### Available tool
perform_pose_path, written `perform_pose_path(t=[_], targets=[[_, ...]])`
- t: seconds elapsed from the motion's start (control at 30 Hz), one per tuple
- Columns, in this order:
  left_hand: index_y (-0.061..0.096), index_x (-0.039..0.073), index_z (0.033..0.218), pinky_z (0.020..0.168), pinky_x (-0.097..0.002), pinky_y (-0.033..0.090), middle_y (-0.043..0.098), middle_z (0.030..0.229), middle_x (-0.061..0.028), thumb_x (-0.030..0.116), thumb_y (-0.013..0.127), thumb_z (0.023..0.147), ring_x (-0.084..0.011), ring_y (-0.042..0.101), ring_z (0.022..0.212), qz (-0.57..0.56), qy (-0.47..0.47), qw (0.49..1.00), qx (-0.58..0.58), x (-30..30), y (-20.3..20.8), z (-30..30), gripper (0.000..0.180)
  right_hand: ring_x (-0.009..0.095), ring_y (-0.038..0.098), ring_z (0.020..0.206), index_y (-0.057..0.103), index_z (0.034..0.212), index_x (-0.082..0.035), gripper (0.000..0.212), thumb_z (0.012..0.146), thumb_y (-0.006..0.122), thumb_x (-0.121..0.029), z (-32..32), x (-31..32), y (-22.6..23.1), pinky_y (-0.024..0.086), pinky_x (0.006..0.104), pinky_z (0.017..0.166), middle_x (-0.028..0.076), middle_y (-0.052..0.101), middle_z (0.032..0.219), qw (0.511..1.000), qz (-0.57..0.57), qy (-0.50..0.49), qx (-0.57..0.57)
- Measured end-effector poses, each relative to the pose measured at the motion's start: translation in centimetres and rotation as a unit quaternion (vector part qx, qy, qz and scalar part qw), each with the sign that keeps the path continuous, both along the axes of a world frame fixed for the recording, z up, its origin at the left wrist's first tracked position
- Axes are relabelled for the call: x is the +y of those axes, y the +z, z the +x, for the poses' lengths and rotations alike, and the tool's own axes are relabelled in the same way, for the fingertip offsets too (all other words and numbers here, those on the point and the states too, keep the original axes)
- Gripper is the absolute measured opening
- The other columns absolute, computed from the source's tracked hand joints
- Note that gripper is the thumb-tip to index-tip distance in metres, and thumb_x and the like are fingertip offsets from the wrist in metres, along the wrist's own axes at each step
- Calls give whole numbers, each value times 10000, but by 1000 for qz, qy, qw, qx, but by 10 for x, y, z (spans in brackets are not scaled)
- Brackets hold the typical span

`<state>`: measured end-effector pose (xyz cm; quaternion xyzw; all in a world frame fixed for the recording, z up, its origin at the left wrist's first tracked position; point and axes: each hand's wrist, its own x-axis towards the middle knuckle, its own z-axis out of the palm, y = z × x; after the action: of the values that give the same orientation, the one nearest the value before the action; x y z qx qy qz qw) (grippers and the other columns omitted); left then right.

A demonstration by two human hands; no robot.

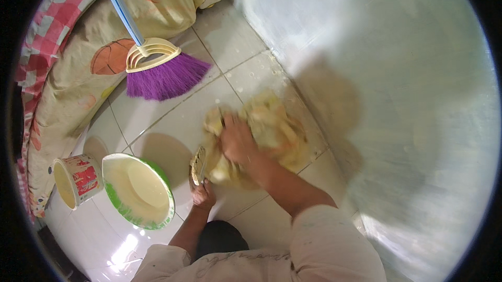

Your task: The person paints the lower section of a wall with white paint using a brush, dipping it into a bowl. They then use a cloth to wipe the floor and the wall near the baseboard to clean up excess paint.

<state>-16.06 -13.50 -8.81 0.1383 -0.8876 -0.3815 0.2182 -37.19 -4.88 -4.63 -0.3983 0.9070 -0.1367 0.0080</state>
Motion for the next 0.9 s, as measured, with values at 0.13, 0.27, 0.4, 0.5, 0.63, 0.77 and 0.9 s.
perform_pose_path(t=[0.13, 0.27, 0.4, 0.5, 0.63, 0.77, 0.9], targets=[[447, -23, 1246, 1023, -583, 361, 467, 1257, -330, 160, 397, 984, -534, 457, 1182, 16, -12, 1000, 7, -3, 19, -8, 324, 329, 572, 898, 675, 981, -40, 295, 771, 667, -247, 16, 12, 13, 430, 465, 790, 162, 501, 1098, 992, 46, -5, -118], [451, -25, 1238, 1023, -586, 368, 478, 1261, -304, 171, 393, 987, -513, 467, 1185, -2, -22, 1000, 8, -4, 7, -4, 324, 344, 587, 851, 680, 857, -12, 235, 772, 666, -231, -51, -30, 11, 457, 456, 749, 173, 541, 1012, 998, -13, -49, -30], [448, -38, 1220, 1019, -600, 366, 489, 1255, -286, 184, 395, 988, -507, 473, 1181, 0, -27, 999, 18, 2, 14, -14, 325, 345, 571, 893, 698, 720, -38, 188, 738, 679, -224, -80, -40, 2, 466, 477, 736, 170, 553, 969, 995, -17, -93, -11], [448, -47, 1210, 1021, -605, 363, 493, 1251, -286, 197, 396, 989, -504, 468, 1190, -15, -7, 999, 31, -8, 7, -5, 333, 385, 557, 921, 679, 852, -10, 223, 761, 675, -213, -23, -8, 6, 458, 489, 785, 200, 540, 1016, 997, -36, -42, -58], [451, -54, 1183, 1015, -606, 372, 495, 1249, -292, 194, 401, 988, -506, 468, 1192, -11, 0, 1000, 17, -4, 18, -6, 319, 364, 567, 897, 628, 1035, 15, 335, 787, 659, -209, 8, 19, 25, 463, 483, 770, 175, 532, 984, 986, 59, -76, -133], [450, -54, 1164, 1003, -615, 378, 495, 1248, -299, 179, 413, 985, -516, 480, 1174, 11, -7, 1000, 12, -3, 23, -14, 296, 349, 565, 925, 636, 995, 26, 303, 800, 646, -205, -49, -26, 12, 455, 475, 808, 175, 523, 986, 989, 58, -99, -92], [451, -51, 1189, 1015, -613, 367, 495, 1249, -296, 181, 411, 984, -522, 465, 1186, 5, -28, 999, 41, 1, 15, -17, 312, 337, 566, 947, 647, 954, 22, 275, 809, 637, -212, -89, -44, -4, 456, 460, 837, 173, 520, 1003, 986, 40, -139, -81]])
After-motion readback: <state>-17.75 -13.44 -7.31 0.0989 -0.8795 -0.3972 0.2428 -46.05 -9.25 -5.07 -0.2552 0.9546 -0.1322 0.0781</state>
